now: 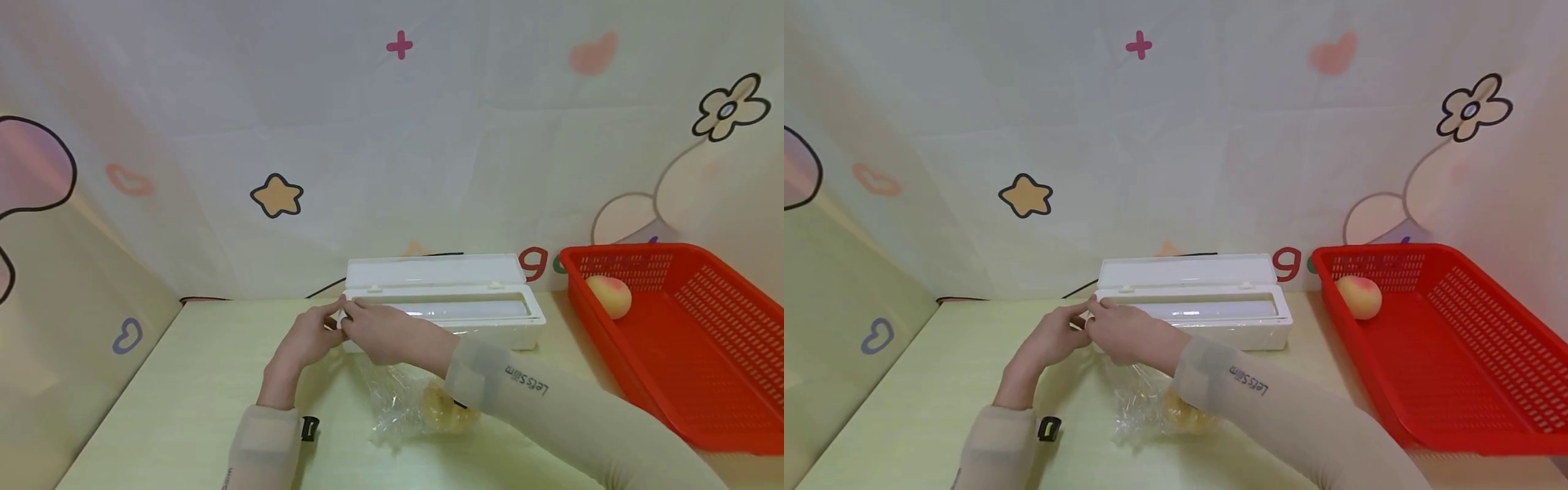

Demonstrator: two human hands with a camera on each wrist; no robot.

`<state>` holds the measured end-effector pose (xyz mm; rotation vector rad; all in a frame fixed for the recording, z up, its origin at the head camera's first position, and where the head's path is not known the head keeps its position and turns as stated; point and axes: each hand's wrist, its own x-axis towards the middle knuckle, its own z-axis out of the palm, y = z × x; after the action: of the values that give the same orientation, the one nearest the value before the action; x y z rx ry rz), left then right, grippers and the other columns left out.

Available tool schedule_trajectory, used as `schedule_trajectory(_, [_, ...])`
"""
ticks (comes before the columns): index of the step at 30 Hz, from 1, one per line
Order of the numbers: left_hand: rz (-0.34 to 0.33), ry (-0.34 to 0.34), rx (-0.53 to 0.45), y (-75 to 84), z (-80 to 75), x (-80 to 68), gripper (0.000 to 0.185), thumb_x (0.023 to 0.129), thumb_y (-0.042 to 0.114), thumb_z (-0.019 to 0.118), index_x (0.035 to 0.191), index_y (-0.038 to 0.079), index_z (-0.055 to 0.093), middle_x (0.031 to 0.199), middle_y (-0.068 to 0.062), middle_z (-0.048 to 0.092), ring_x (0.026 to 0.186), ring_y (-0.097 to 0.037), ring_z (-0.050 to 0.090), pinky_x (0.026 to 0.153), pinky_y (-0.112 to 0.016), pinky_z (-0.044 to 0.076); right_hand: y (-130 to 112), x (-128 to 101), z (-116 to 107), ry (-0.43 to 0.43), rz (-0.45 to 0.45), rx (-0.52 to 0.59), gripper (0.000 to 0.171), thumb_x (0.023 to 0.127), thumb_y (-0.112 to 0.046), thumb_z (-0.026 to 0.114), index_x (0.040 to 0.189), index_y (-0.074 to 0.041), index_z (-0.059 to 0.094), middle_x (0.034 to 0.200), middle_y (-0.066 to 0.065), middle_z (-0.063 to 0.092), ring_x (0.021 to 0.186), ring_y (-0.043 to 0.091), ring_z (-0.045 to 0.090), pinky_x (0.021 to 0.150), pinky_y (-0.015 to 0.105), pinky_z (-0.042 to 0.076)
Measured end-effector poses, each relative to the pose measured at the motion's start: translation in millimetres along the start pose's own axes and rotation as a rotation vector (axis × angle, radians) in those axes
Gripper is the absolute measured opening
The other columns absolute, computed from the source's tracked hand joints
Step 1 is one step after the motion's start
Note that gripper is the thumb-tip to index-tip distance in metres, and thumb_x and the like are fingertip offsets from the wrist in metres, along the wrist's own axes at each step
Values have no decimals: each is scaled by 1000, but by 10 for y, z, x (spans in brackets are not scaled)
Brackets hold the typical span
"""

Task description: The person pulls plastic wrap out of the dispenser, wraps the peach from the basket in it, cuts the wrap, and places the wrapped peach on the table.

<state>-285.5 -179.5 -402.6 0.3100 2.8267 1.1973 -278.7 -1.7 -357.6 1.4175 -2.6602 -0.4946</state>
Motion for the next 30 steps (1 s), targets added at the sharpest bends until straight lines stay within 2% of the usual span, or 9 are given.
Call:
schedule_trajectory(8, [-10,4,-1,28,24,-17,64,95,9,69,154,8,44,102,-15,70,74,-20,62,68,-34,50,-20,1,11,-17,-17,-155,37,98,-18,67,133,-6,65,147,12,52,131,25,53,98,24,48])
schedule_trajectory(10, [-12,5,3,27,33,-22,63,95,10,68,154,7,45,102,-14,70,74,-19,62,68,-34,50,-29,-2,10,-10,-27,-194,36,98,-19,68,131,-6,66,140,10,57,126,24,55,96,24,49])
schedule_trajectory(17, [-29,2,5,46,51,-19,64,98,14,69,156,9,41,108,-16,69,70,-19,58,64,-33,48,-37,-49,8,3,-2,-182,27,99,-19,67,124,-9,71,119,4,62,105,18,57,79,22,52])
schedule_trajectory(21, [-36,-11,2,53,51,-13,65,99,16,69,157,9,40,111,-17,69,68,-19,55,62,-32,46,-44,-77,11,6,1,-226,23,100,-20,68,120,-11,73,113,2,62,98,17,56,72,20,52])
schedule_trajectory(26, [-39,-8,2,65,26,-11,71,97,24,75,157,7,40,102,-14,67,69,-19,57,63,-32,45,-9,-125,39,6,14,-276,17,102,-21,66,116,-15,76,108,0,63,93,14,58,71,20,52])
schedule_trajectory(30, [-25,-7,-10,57,21,-4,75,95,26,77,156,4,40,96,-13,65,73,-19,59,65,-32,46,40,-199,53,-9,37,-235,19,101,-20,67,117,-13,74,107,1,62,93,15,58,72,22,53])
